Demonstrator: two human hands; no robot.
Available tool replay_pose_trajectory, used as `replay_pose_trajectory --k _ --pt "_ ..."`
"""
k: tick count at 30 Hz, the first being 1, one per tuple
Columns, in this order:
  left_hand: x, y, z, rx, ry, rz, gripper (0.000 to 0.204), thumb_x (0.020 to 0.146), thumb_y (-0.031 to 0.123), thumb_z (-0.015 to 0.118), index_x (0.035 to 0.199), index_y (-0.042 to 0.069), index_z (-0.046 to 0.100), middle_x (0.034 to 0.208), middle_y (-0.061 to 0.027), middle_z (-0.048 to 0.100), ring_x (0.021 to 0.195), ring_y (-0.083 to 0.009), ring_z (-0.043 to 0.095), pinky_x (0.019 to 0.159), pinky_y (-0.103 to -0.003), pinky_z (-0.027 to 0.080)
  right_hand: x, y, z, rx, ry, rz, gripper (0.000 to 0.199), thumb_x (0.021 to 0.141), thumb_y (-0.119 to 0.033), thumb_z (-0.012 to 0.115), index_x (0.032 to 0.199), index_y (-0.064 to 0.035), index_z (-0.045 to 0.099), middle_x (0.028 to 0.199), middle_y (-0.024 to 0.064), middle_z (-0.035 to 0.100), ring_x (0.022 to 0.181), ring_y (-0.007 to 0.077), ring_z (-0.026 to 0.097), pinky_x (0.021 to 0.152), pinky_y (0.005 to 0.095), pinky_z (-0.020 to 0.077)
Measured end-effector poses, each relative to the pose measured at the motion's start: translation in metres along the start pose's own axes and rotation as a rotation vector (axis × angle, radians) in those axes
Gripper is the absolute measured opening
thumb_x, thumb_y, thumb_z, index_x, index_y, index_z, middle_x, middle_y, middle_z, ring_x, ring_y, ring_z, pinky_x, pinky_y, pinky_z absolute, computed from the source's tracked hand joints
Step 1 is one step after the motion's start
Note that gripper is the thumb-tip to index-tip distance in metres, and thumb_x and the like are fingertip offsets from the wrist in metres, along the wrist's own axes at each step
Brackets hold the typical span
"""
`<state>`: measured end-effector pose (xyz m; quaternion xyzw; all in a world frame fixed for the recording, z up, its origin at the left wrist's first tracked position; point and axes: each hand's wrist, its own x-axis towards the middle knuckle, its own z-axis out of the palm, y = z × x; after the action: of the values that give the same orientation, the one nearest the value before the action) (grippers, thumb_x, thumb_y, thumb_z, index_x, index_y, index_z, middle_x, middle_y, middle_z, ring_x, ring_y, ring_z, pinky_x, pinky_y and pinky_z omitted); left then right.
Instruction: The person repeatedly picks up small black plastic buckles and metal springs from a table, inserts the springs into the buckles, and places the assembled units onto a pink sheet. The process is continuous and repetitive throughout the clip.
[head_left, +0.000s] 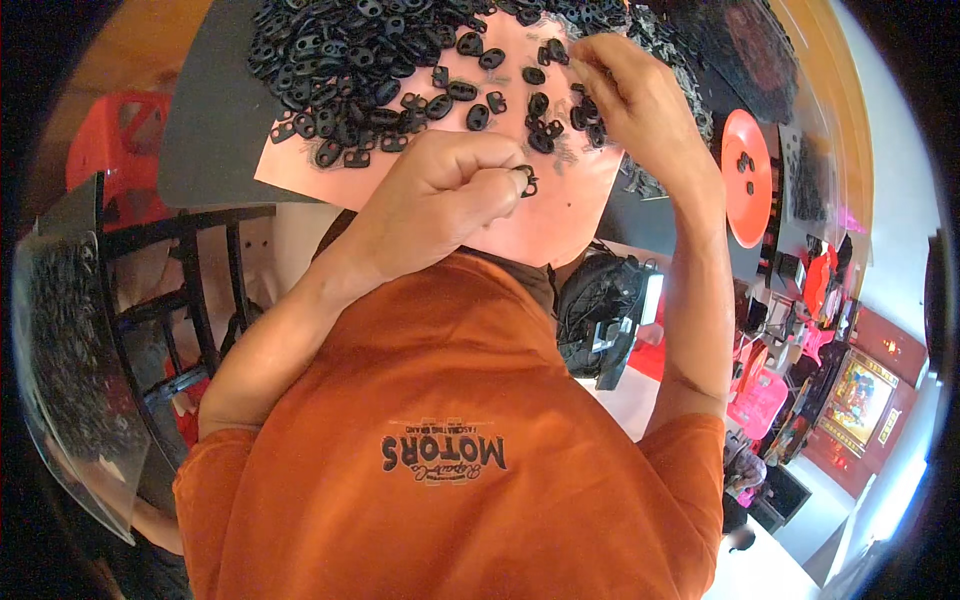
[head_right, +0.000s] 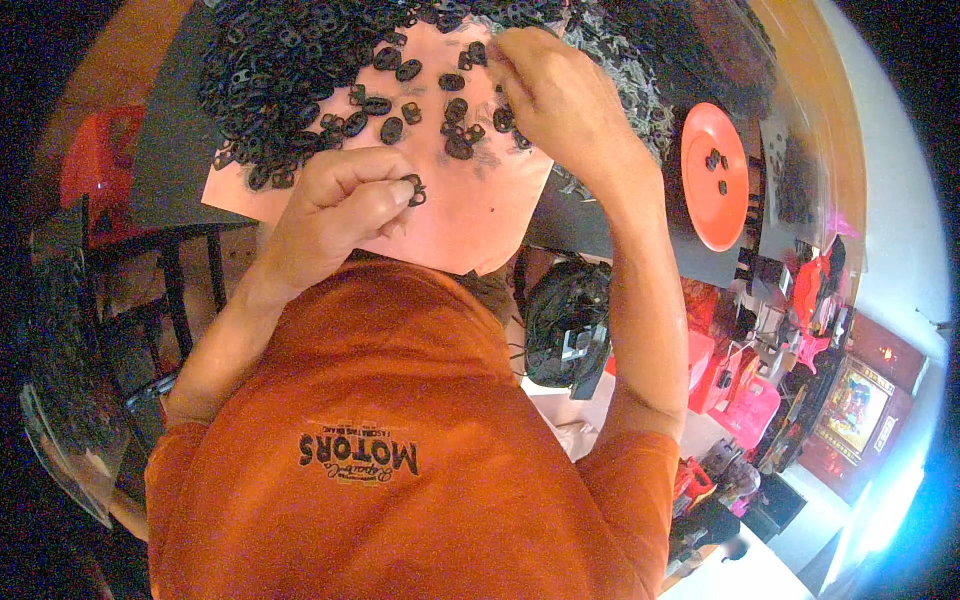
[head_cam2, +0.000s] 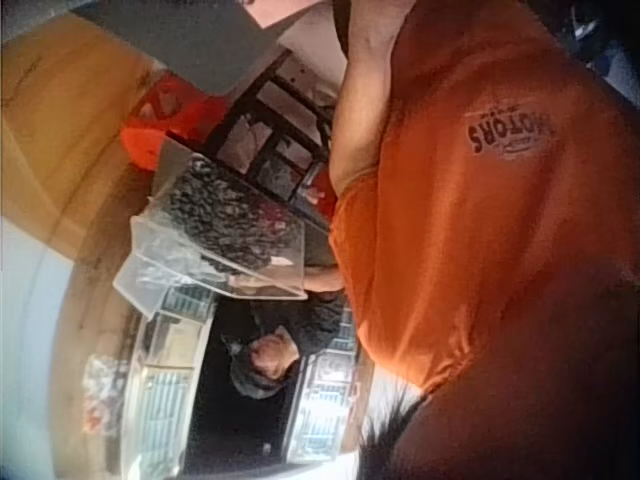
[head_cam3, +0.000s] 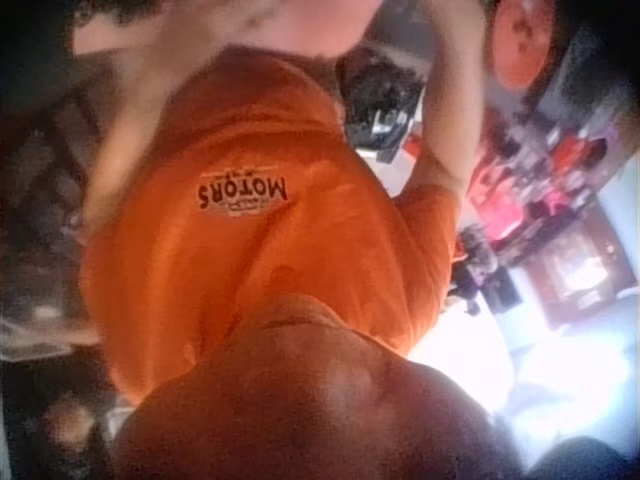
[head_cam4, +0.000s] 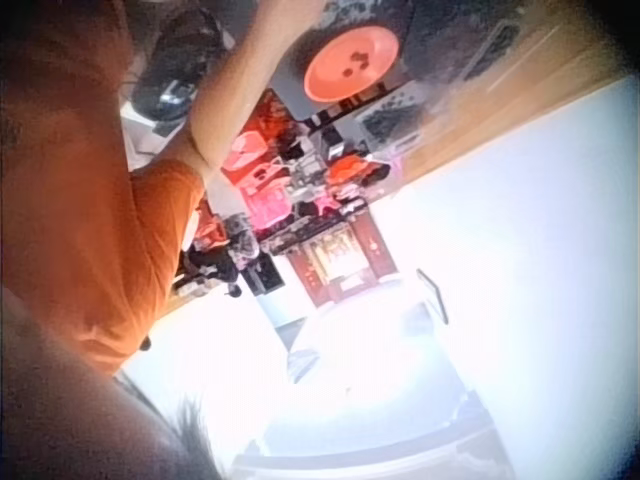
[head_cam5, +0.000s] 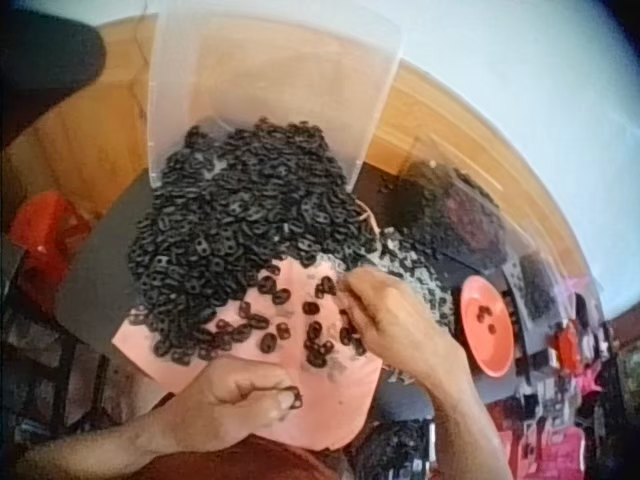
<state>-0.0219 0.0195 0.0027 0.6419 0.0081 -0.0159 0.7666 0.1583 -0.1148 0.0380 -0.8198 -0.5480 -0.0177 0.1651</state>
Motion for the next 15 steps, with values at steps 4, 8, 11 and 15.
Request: replay_pose_trajectory --k 4,8,11,15 --pt "-0.001 -0.001 -0.001 0.024 -0.002 -0.004 0.020 0.084 0.014 0.048 0.071 0.001 0.054 0.064 0.0019 0.049 0.058 -0.0044 0.046 0.051 -0.021 0.038 0.008 -0.004 0.006 0.075 0.009 -0.081 0.019 0.084 -0.017 0.050 0.090 -0.0008 0.055 0.087 0.0174 0.058 0.081 0.0354 0.057 0.069 0.0421 0.0456" --pt "0.000 -0.007 -0.002 0.046 -0.007 0.047 0.020 0.085 0.014 0.047 0.071 0.001 0.053 0.064 0.0016 0.048 0.058 -0.0050 0.046 0.051 -0.021 0.038 0.015 -0.017 0.012 0.073 -0.059 -0.129 0.018 0.083 -0.016 0.049 0.091 -0.0018 0.057 0.088 0.0159 0.059 0.081 0.0340 0.058 0.068 0.0409 0.0470" --pt "0.000 -0.005 -0.002 0.064 -0.017 0.063 0.020 0.084 0.013 0.047 0.070 0.001 0.053 0.063 0.0015 0.048 0.058 -0.0052 0.046 0.052 -0.021 0.039 0.015 -0.017 0.011 -0.108 -0.157 -0.093 0.018 0.082 -0.015 0.050 0.092 -0.0021 0.057 0.088 0.0160 0.059 0.081 0.0342 0.058 0.068 0.0412 0.0474" --pt "-0.001 -0.006 -0.003 0.063 -0.027 0.050 0.019 0.084 0.012 0.047 0.070 0.001 0.053 0.063 0.0013 0.047 0.057 -0.0053 0.046 0.051 -0.021 0.038 0.010 -0.009 0.002 -0.027 -0.155 -0.021 0.017 0.082 -0.014 0.050 0.090 -0.0025 0.057 0.089 0.0171 0.059 0.081 0.0354 0.058 0.068 0.0434 0.0467"
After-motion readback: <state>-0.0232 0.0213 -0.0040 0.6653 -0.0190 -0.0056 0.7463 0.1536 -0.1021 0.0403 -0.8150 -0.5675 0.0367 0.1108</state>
